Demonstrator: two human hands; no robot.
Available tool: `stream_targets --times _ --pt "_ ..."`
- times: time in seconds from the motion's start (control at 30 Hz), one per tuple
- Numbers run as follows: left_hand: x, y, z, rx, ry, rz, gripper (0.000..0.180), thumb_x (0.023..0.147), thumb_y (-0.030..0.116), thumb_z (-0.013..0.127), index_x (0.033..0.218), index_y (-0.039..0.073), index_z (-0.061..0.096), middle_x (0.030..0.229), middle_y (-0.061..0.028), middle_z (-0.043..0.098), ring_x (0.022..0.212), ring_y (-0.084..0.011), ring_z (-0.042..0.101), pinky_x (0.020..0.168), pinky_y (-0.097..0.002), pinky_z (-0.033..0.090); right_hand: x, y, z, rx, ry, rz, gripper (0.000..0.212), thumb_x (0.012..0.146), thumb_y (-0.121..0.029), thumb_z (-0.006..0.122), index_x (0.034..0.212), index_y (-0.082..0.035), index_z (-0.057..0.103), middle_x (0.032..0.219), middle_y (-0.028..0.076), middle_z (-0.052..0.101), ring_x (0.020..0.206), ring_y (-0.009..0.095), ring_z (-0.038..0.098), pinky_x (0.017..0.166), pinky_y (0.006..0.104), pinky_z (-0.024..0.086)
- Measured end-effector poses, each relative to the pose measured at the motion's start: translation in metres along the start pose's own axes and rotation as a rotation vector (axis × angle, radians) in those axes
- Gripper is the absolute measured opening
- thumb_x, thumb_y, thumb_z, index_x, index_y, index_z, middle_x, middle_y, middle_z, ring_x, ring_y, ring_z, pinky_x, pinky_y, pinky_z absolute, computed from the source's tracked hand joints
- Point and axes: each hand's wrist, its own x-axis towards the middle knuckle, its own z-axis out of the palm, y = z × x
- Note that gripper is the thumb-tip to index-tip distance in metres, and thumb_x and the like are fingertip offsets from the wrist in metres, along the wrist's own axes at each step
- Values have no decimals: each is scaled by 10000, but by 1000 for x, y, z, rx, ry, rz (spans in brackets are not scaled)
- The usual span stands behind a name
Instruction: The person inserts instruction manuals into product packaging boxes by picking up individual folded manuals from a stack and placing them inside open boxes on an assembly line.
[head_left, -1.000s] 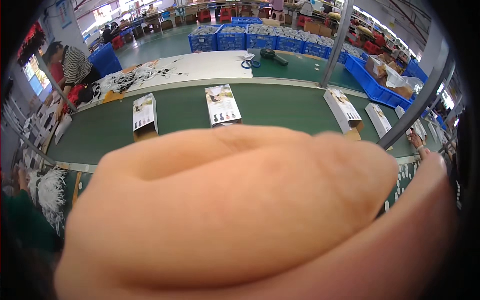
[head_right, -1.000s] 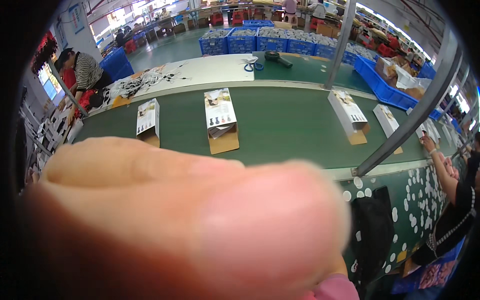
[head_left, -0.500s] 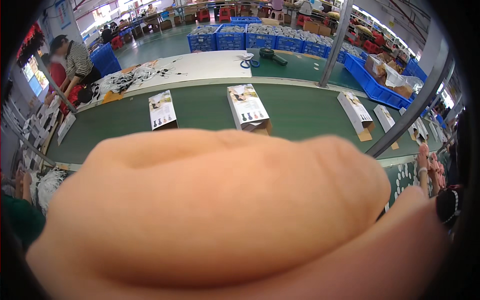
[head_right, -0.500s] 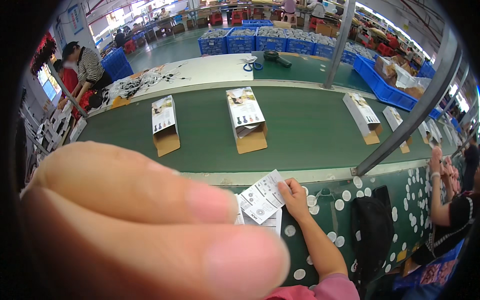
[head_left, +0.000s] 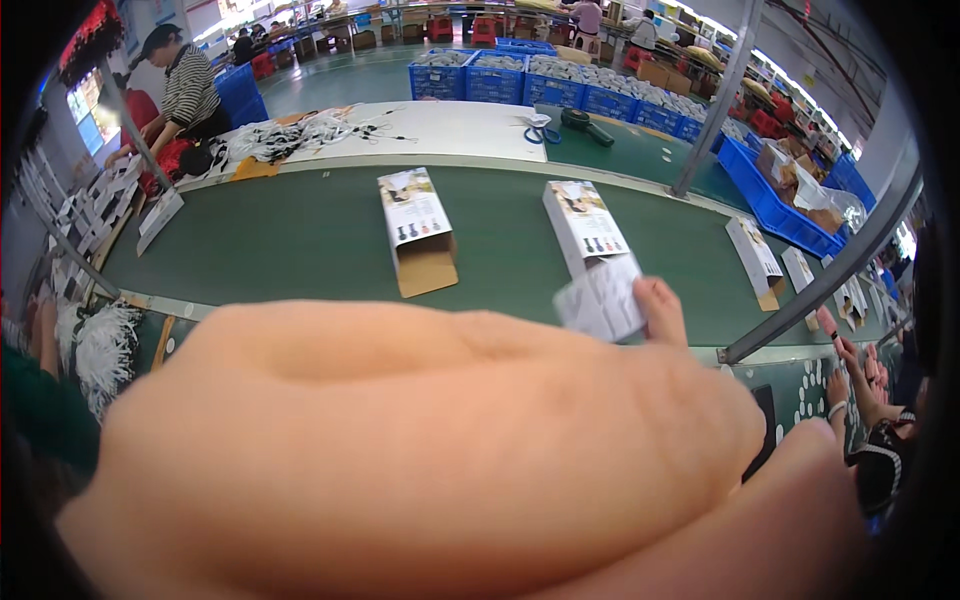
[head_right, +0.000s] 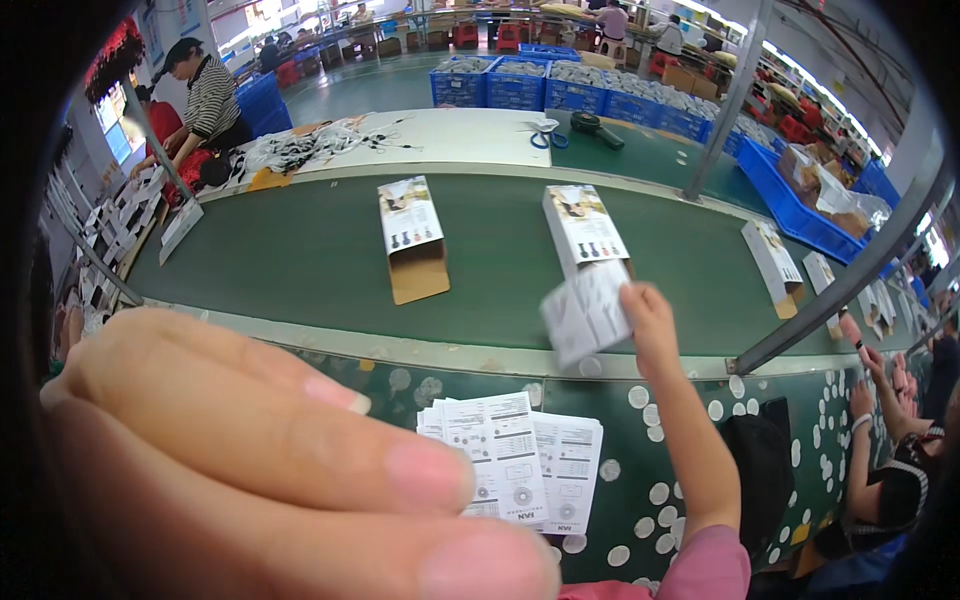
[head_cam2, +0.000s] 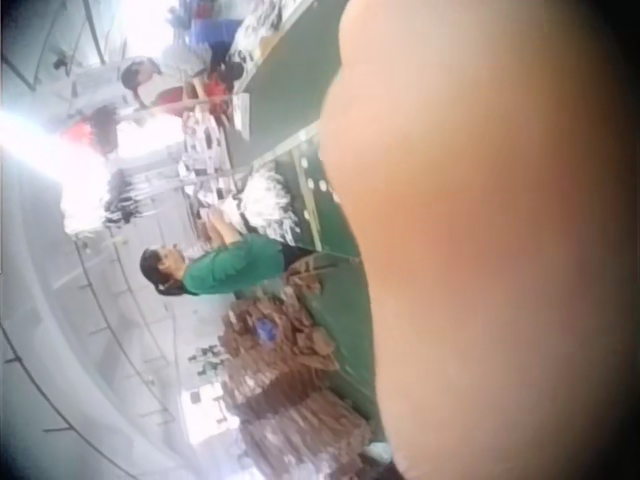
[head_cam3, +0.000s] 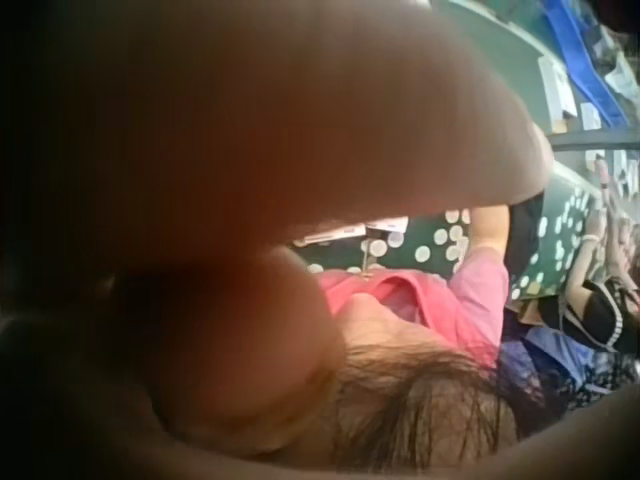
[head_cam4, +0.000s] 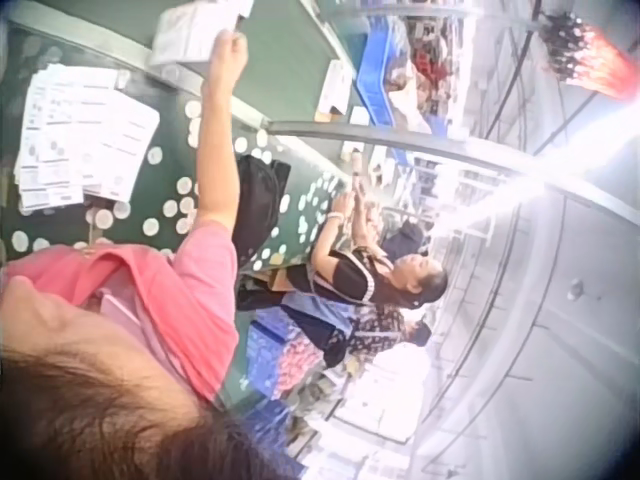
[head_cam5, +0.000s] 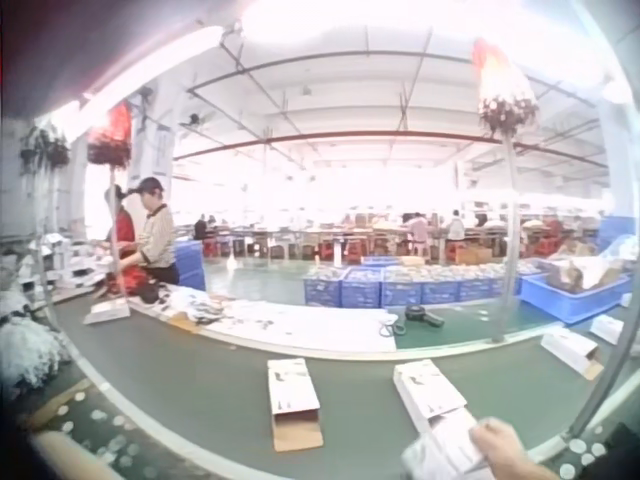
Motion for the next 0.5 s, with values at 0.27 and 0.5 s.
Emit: stream_targets --times 0.27,0.5 --pt "-29 -24 -51 -5 -39 -28 346 781 253 589 1004 27 449 1112 -236 475 937 -273 473 820 -351 387 53 -49 171 -638 -46 -1132 153 756 -37 542 908 -39 528 837 106 578 766 222 563 674 292 442" --pt "-48 -57 -71 -5 -93 -56 375 774 253 596 1020 16 441 1127 -240 461 961 -278 457 836 -357 375 77 51 225 -1430 -557 -1202 78 747 -104 488 815 -65 487 799 91 553 792 243 556 705 342 440"
